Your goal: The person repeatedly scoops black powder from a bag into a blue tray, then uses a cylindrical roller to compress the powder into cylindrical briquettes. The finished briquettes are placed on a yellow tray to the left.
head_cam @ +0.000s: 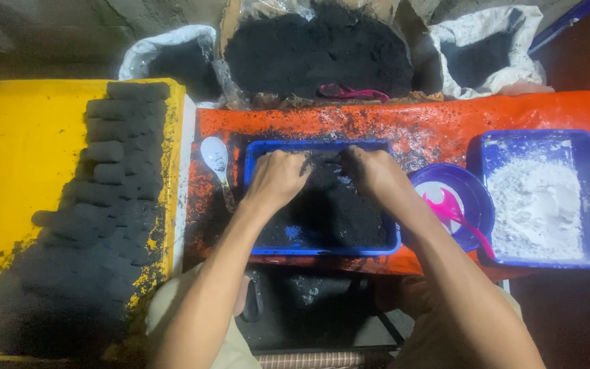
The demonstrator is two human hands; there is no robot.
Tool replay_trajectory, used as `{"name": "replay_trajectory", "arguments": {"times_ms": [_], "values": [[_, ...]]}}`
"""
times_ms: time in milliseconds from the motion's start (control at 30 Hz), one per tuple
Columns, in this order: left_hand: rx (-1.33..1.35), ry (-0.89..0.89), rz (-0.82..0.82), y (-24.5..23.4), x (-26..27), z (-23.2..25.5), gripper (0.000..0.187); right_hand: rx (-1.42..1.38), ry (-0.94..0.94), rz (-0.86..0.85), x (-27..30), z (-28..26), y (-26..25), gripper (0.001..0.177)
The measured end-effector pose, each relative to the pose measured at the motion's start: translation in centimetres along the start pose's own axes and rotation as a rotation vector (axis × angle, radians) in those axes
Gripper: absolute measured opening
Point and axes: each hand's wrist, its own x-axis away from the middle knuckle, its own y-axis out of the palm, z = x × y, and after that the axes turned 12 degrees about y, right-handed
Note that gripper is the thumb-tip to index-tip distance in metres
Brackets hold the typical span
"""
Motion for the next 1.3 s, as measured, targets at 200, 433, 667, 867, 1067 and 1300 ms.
{"name": "replay_trajectory", "arguments": {"times_ms": [200, 433, 667, 867, 1067, 1300], "values": [[0.014, 0.023, 0.014, -2.4, -0.4, 1.9, 0.03, -0.021, 0.056, 0.016, -0.2, -0.5, -1.8, 0.024], [0.041, 0.06, -0.123, -4.3, 0.0, 3.5, 0.031, -0.063, -0.093, -0.036, -1.0, -0.9, -1.1, 0.017], [-0.025, -0.075, -0.203, 0.3, 0.3, 0.1, 0.019, 0.083, -0.019, -0.05, -0.5, 1.3, 2.9, 0.022], [-0.019, -0.12, -0.327, 0.5, 0.7, 0.3, 0.02, 0.18, 0.009, -0.042, -0.6, 4.0, 7.3, 0.018], [-0.002, -0.321, -0.628, 0.7, 4.5, 1.2, 0.092, 0.214, 0.095, -0.376, 3.4, 1.3, 3.5, 0.074], [-0.051, -0.16, -0.567, 2.6, 6.2, 0.4, 0.106, 0.297, 0.08, -0.384, 4.3, 0.9, 6.6, 0.122]]}}
